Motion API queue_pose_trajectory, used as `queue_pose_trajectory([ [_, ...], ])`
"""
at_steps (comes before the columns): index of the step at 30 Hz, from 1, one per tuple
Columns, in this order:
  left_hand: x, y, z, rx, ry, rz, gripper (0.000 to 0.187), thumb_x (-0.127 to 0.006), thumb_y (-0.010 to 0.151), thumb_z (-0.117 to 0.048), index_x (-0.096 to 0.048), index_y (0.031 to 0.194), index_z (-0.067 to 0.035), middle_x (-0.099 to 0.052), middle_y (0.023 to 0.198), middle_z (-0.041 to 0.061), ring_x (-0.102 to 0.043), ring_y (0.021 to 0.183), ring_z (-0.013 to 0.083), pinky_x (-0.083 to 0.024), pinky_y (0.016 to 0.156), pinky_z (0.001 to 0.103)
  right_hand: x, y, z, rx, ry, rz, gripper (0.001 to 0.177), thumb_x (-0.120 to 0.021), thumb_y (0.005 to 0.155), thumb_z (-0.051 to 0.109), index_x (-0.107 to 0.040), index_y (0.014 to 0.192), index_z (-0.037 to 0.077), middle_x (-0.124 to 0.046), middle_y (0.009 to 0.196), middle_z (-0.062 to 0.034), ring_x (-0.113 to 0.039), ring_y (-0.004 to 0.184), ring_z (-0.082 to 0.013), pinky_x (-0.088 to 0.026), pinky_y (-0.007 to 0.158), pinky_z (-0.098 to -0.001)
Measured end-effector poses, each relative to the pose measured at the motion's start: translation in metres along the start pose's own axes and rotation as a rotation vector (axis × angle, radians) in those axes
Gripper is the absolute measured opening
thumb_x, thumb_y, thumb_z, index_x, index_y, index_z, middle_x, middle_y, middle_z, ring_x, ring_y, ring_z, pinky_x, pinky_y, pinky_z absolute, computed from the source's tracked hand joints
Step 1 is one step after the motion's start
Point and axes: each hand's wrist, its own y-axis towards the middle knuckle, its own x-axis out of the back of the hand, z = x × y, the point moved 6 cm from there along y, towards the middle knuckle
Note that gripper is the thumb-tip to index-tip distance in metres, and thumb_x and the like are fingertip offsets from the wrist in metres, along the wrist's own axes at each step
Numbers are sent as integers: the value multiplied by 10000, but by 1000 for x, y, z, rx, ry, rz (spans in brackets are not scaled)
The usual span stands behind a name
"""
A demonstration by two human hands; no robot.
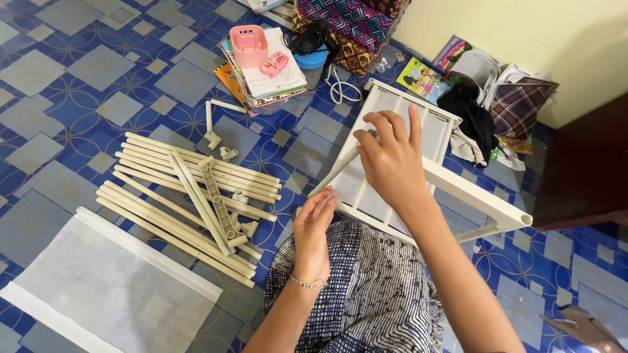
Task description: The person sits on the floor and takes apart a small white folding rack. They pull a fabric shelf off its frame, detach side rails and cross bars, separate plastic corner joints from the tubes, and set the loose poles and fittings aside on the floor.
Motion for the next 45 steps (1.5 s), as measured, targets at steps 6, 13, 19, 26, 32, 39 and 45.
queue_pose_trajectory([
  [6,1,4,-2,-87,-28,27,233,-677,934,-68,-694,1154,8,-698,1218,93,-639,1188,183,-469,1068,327,-15,7,2,56,-139,92,72,-673,851,45,-693,915,72,-634,1063,-55,-593,1116,-252,-236,1252,-579],
  [13,1,0,-9,-62,-35,13,226,-673,935,-79,-688,1148,-7,-688,1209,77,-620,1198,169,-455,1080,329,-22,6,1,74,-31,135,177,-611,816,-28,-661,975,31,-591,1012,-107,-585,1036,-300,-377,1165,-509],
  [19,2,0,-13,-56,-48,-6,242,-679,935,-100,-679,1156,-2,-685,1188,71,-621,1174,162,-457,1070,322,-22,3,-2,56,79,233,218,-597,801,-64,-607,1016,-33,-569,1073,-163,-562,1033,-350,-462,984,-406],
  [26,3,0,-7,-13,-30,-21,264,-675,928,-150,-688,1162,-30,-704,1125,37,-633,1084,119,-458,974,290,1,-3,9,184,150,30,153,-685,853,-20,-599,979,-5,-595,1081,-135,-609,1071,-325,-431,1122,-506],
  [32,7,6,-2,26,-13,-51,277,-687,921,-204,-711,1156,-59,-710,1107,13,-618,1029,87,-445,925,275,-24,-75,15,-378,425,-132,168,-734,935,0,-657,1084,-15,-684,1038,-137,-695,952,-258,-546,850,-373],
  [39,7,4,4,90,-1,-52,268,-673,924,-227,-702,1147,-82,-694,1148,-14,-590,1069,64,-425,928,275,-125,-122,-4,-1003,910,-204,312,-697,925,91,-654,1213,-21,-735,1121,-107,-716,988,-158,-591,810,-279],
  [45,16,6,4,75,3,-84,278,-676,923,-222,-701,1156,-72,-691,1150,-12,-586,1056,67,-430,927,265,-143,-125,-7,-1093,842,-327,215,-742,925,103,-705,1074,-48,-757,945,-111,-730,850,-154,-589,751,-276],
])
